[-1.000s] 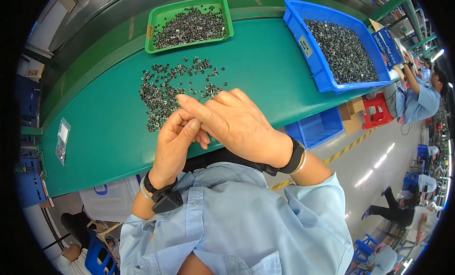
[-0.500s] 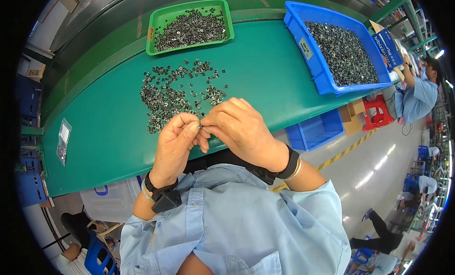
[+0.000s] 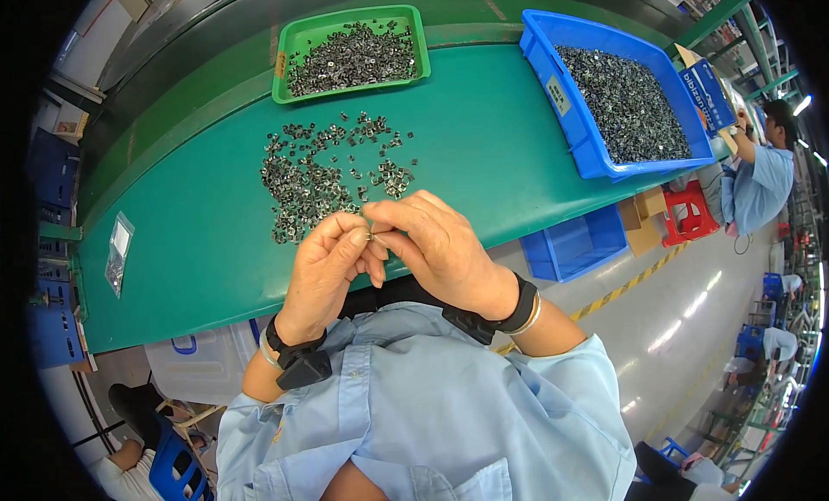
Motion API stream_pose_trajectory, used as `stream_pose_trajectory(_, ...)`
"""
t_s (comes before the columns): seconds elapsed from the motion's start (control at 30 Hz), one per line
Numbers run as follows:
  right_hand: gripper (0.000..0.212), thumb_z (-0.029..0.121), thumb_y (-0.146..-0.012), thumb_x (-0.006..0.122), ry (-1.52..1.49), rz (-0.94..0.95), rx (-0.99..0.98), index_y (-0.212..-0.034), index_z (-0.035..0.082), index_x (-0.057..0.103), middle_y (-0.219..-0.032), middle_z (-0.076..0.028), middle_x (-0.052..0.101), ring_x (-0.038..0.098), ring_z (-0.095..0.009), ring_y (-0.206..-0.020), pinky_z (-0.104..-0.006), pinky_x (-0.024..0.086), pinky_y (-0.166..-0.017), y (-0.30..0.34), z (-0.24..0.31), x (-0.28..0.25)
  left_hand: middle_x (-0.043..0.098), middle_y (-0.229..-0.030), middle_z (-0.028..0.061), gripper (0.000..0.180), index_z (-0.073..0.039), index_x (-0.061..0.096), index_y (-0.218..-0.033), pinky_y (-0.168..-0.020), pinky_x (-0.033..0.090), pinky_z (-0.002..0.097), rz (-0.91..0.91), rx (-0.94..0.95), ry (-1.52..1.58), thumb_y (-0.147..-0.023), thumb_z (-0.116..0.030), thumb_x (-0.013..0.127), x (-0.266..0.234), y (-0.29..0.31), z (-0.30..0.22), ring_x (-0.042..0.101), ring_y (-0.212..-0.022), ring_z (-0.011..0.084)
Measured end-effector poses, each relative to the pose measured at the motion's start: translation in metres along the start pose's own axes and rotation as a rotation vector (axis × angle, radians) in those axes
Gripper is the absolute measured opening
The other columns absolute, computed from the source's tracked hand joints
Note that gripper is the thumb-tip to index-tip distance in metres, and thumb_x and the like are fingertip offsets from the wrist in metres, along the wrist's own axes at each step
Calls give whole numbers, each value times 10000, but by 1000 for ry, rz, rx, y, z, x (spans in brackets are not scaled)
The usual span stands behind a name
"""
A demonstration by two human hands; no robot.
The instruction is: The person picks up a metal clip from the table, joins it with a small black component, and places the assembled unit into a blue bin.
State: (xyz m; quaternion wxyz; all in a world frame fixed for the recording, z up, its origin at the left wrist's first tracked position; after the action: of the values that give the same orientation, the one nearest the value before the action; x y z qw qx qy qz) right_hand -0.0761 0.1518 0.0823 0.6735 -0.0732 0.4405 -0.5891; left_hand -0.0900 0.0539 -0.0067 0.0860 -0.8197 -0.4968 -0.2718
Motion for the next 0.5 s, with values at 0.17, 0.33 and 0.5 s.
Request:
stream_pose_trajectory(0.17,343,-39,-724,694,8,-17,22,-1025,46,554,-835,-79,620,591,-232,-727,-320,465,-635,1,-2,-3,590,-844,74,147,-15,501,-977,-613,487,255,23,-65,96,-967,-158,470,4,1,6,578,-676,119)
stream_pose_trajectory(0.33,253,-38,-742,682,-15,-33,90,-925,50,530,-812,-82,613,586,-223,-718,-309,461,-631,6,-12,-4,588,-836,73,149,-17,499,-973,-598,482,256,-19,-26,67,-965,-163,473,-2,0,3,571,-659,119)
stream_pose_trajectory(0.5,230,-54,-768,662,-173,30,244,-892,58,504,-815,-76,599,575,-197,-735,-300,458,-657,12,-25,6,587,-831,74,150,-18,497,-977,-589,480,257,-31,-18,59,-965,-166,474,-3,-2,2,568,-653,119)
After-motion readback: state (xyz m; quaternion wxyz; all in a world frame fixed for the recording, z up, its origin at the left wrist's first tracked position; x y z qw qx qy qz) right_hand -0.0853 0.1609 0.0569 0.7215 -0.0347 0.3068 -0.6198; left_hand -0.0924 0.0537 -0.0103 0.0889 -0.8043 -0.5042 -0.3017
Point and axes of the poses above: each hand's wrist, its own y-axis away from the middle knuckle, its own x-axis out of the palm, z = x × y, the point moved 10 cm from there along -y, towards the middle knuckle
